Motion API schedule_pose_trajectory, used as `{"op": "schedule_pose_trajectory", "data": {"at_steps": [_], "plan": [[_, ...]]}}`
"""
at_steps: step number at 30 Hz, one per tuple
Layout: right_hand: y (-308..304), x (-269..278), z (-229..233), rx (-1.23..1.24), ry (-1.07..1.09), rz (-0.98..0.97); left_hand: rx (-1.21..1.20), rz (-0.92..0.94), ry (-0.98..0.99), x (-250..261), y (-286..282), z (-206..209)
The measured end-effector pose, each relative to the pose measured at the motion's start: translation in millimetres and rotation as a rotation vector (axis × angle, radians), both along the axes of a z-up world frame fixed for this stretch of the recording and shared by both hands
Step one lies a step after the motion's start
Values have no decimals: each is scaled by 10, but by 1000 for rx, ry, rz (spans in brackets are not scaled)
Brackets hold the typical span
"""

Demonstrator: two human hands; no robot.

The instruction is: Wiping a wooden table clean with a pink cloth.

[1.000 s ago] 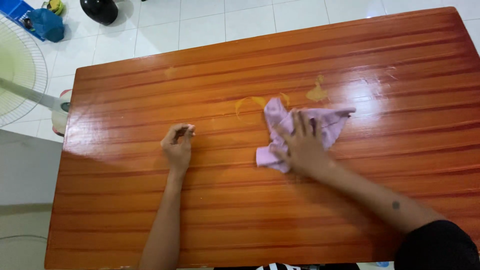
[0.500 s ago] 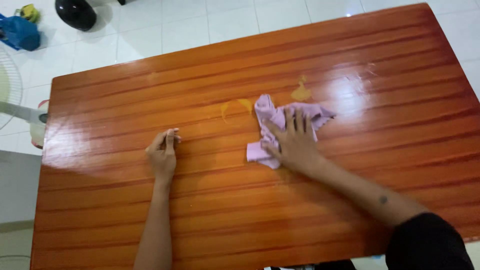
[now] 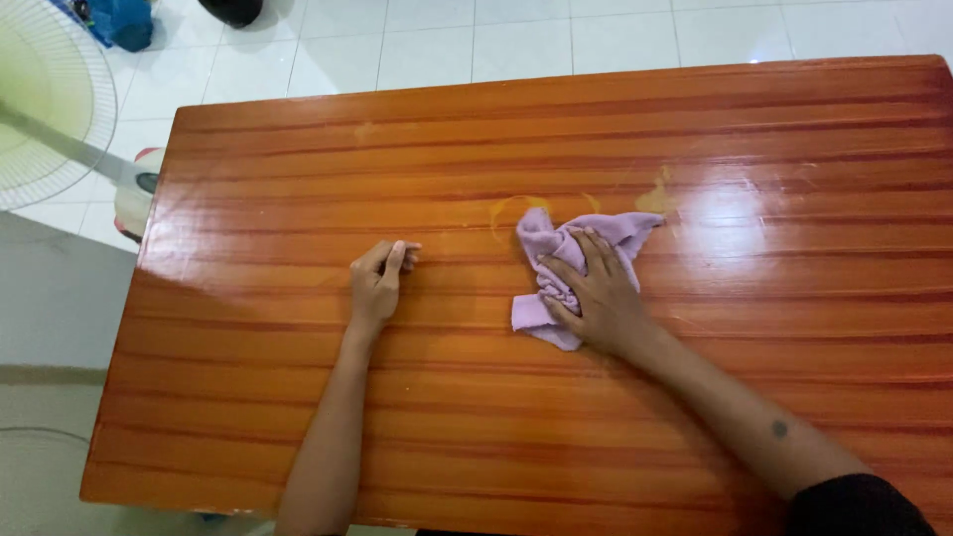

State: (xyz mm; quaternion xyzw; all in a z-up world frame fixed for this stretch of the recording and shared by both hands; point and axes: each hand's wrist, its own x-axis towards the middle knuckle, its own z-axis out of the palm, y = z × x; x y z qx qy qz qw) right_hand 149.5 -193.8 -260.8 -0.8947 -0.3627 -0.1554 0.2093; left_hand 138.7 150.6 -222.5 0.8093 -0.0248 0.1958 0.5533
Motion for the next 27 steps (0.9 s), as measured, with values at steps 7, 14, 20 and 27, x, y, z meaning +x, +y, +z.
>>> {"op": "schedule_pose_trajectory", "data": {"at_steps": [7,14,20,27], "plan": [[350,-680,377,-59,31,281,7,-19,42,58,73,-205],[62,-70,-157,-58,-141,57,417,-68,3,27,67,-62],[161,-422,-55,8,-54,233,542,-46,-55,3,-5,-45],[215,-356,286,33,126,433,596,10,-49,101,22,-217]]}}
